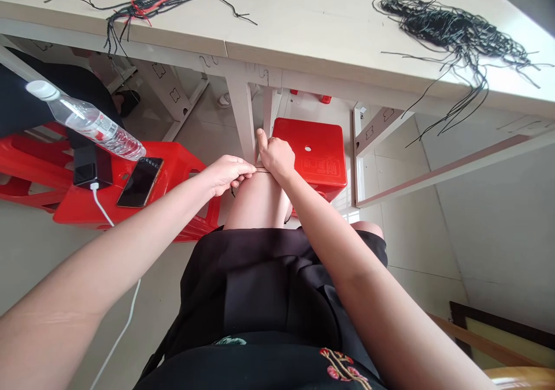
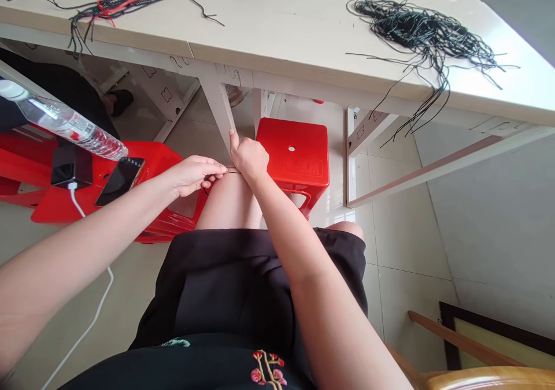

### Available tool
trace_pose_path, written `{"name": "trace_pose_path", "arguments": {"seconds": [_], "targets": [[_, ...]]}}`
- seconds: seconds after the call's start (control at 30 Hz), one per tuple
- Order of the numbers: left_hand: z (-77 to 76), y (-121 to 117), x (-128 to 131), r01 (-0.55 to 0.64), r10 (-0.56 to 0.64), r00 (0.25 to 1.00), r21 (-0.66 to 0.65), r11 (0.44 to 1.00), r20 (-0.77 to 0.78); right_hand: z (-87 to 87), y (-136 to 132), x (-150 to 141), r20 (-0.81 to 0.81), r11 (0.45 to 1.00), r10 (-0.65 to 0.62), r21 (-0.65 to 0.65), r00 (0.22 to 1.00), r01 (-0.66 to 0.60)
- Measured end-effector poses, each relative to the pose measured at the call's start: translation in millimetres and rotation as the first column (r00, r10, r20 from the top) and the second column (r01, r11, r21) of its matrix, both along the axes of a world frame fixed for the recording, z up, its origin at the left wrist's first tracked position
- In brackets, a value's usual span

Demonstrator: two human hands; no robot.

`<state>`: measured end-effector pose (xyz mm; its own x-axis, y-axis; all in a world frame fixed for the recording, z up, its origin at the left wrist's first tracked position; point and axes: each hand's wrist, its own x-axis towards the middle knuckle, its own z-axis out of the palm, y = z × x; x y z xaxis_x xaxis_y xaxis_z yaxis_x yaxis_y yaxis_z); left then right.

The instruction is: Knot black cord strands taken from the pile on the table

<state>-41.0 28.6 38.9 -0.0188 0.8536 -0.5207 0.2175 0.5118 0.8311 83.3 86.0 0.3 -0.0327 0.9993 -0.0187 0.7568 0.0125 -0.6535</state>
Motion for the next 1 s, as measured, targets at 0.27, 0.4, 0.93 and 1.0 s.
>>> {"name": "trace_pose_path", "arguments": {"seconds": [0.27, 0.4, 0.93, 1.0], "targets": [[-1.4, -0.7, -1.6, -0.009, 0.009, 0.999, -0.010, 1.000, 0.036, -0.2, -1.1, 0.6, -0.001, 1.000, 0.000, -0.003, 1.000, 0.000], [3.2, -2.0, 0.3, -0.022, 0.027, 0.995, -0.049, 0.999, 0.096, 0.4, -2.3, 1.2, -0.013, 1.000, -0.002, -0.007, 1.000, 0.002], [-2.1, 0.3, -4.0, -0.012, 0.047, 0.959, -0.126, 0.992, 0.281, -6.5, -1.0, 1.5, -0.017, 0.999, -0.033, 0.030, 0.999, 0.033], [-2.8, 0.2, -4.2, -0.011, 0.047, 0.955, -0.127, 0.992, 0.291, -6.9, -1.0, 1.3, -0.015, 0.999, -0.030, 0.031, 0.999, 0.031]]}}
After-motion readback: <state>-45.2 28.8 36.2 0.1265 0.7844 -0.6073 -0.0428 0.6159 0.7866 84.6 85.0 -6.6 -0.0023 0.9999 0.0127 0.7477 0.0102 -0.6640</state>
